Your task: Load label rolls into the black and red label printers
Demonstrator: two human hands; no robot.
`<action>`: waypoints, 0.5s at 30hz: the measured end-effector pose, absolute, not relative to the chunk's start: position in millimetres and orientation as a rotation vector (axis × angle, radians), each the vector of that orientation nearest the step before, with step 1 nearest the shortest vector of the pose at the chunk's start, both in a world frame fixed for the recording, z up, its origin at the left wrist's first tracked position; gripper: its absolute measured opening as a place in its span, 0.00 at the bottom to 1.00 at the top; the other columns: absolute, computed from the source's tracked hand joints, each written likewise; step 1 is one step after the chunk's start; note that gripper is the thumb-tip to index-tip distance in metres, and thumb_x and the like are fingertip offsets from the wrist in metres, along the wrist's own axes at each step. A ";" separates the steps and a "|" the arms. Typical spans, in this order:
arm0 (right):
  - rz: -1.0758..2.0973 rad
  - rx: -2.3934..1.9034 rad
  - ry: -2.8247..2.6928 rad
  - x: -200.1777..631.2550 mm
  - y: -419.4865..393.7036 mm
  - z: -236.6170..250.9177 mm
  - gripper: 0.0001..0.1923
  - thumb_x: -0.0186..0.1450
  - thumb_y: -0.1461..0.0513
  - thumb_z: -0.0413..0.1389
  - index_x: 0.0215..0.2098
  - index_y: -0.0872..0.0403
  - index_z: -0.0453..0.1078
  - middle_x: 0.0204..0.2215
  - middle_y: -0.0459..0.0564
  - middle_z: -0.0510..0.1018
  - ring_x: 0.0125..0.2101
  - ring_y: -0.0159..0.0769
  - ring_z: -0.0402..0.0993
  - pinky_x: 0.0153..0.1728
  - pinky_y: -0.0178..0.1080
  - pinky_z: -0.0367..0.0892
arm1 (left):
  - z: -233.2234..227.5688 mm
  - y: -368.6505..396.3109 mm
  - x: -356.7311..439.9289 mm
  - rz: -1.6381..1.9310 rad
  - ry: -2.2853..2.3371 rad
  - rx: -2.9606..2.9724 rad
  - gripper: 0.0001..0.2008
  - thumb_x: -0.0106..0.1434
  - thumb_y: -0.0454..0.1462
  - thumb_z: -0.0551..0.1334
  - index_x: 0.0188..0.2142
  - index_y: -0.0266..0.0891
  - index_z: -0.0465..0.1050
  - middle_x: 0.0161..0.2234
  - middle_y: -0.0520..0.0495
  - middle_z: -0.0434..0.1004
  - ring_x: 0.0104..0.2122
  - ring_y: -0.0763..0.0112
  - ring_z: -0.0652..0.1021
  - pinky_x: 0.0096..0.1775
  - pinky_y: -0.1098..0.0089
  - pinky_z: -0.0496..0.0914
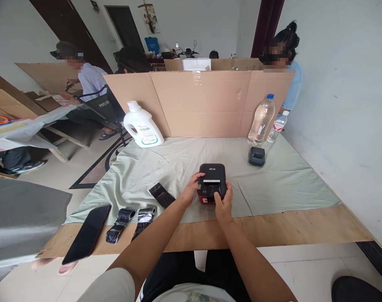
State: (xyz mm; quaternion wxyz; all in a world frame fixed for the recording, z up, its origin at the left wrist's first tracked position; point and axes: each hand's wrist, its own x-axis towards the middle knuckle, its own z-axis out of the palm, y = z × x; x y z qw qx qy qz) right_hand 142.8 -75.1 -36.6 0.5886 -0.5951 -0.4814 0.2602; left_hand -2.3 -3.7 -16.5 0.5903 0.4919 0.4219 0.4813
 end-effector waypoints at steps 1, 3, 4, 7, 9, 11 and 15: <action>0.610 -1.384 -1.106 141.7 -75.0 -36.6 0.33 0.62 0.52 0.49 0.63 0.53 0.48 0.61 0.57 0.58 0.61 0.44 0.53 0.60 0.51 0.50 | -17.5 -3.8 -1.8 1.126 0.984 1.150 0.29 0.41 0.29 0.53 0.45 0.43 0.73 0.59 0.52 0.59 0.58 0.58 0.61 0.58 0.60 0.57; 0.626 -1.377 -1.075 139.5 -74.9 -36.8 0.36 0.61 0.51 0.49 0.64 0.54 0.45 0.62 0.57 0.55 0.62 0.44 0.51 0.62 0.51 0.48 | -18.8 -4.0 -1.3 1.122 0.987 1.152 0.30 0.41 0.30 0.53 0.46 0.44 0.72 0.58 0.51 0.60 0.58 0.58 0.61 0.58 0.60 0.58; 0.635 -1.373 -1.061 138.6 -74.9 -36.9 0.37 0.61 0.51 0.49 0.64 0.54 0.44 0.63 0.57 0.54 0.62 0.44 0.49 0.62 0.50 0.47 | -18.9 -4.0 -1.4 1.112 0.985 1.148 0.31 0.41 0.30 0.53 0.48 0.44 0.72 0.57 0.51 0.61 0.57 0.57 0.62 0.58 0.59 0.58; 0.654 -1.362 -1.029 136.8 -74.7 -36.9 0.38 0.61 0.51 0.49 0.64 0.55 0.44 0.64 0.58 0.52 0.63 0.44 0.48 0.62 0.50 0.46 | -16.5 -2.7 -2.6 1.057 0.964 1.121 0.38 0.41 0.30 0.53 0.55 0.46 0.66 0.56 0.50 0.64 0.55 0.58 0.65 0.57 0.58 0.59; 0.659 -1.361 -1.023 136.6 -74.4 -36.5 0.37 0.61 0.51 0.49 0.64 0.55 0.44 0.64 0.58 0.52 0.63 0.44 0.49 0.62 0.50 0.46 | -12.9 -0.7 -4.3 1.012 0.931 1.103 0.42 0.42 0.30 0.54 0.60 0.48 0.60 0.57 0.50 0.64 0.54 0.58 0.66 0.56 0.58 0.60; 0.663 -1.364 -1.026 137.5 -74.2 -36.0 0.38 0.61 0.51 0.49 0.64 0.55 0.44 0.64 0.58 0.52 0.63 0.44 0.49 0.62 0.51 0.47 | -9.1 1.9 -6.5 0.982 0.885 1.100 0.45 0.43 0.30 0.55 0.63 0.50 0.53 0.59 0.51 0.63 0.55 0.58 0.66 0.56 0.57 0.60; 0.653 -1.368 -1.075 141.3 -74.7 -36.2 0.36 0.62 0.51 0.50 0.63 0.55 0.48 0.62 0.58 0.55 0.62 0.45 0.52 0.61 0.51 0.49 | -6.6 7.5 -8.8 1.005 0.885 1.091 0.43 0.47 0.33 0.58 0.64 0.52 0.51 0.64 0.52 0.52 0.59 0.56 0.61 0.58 0.57 0.56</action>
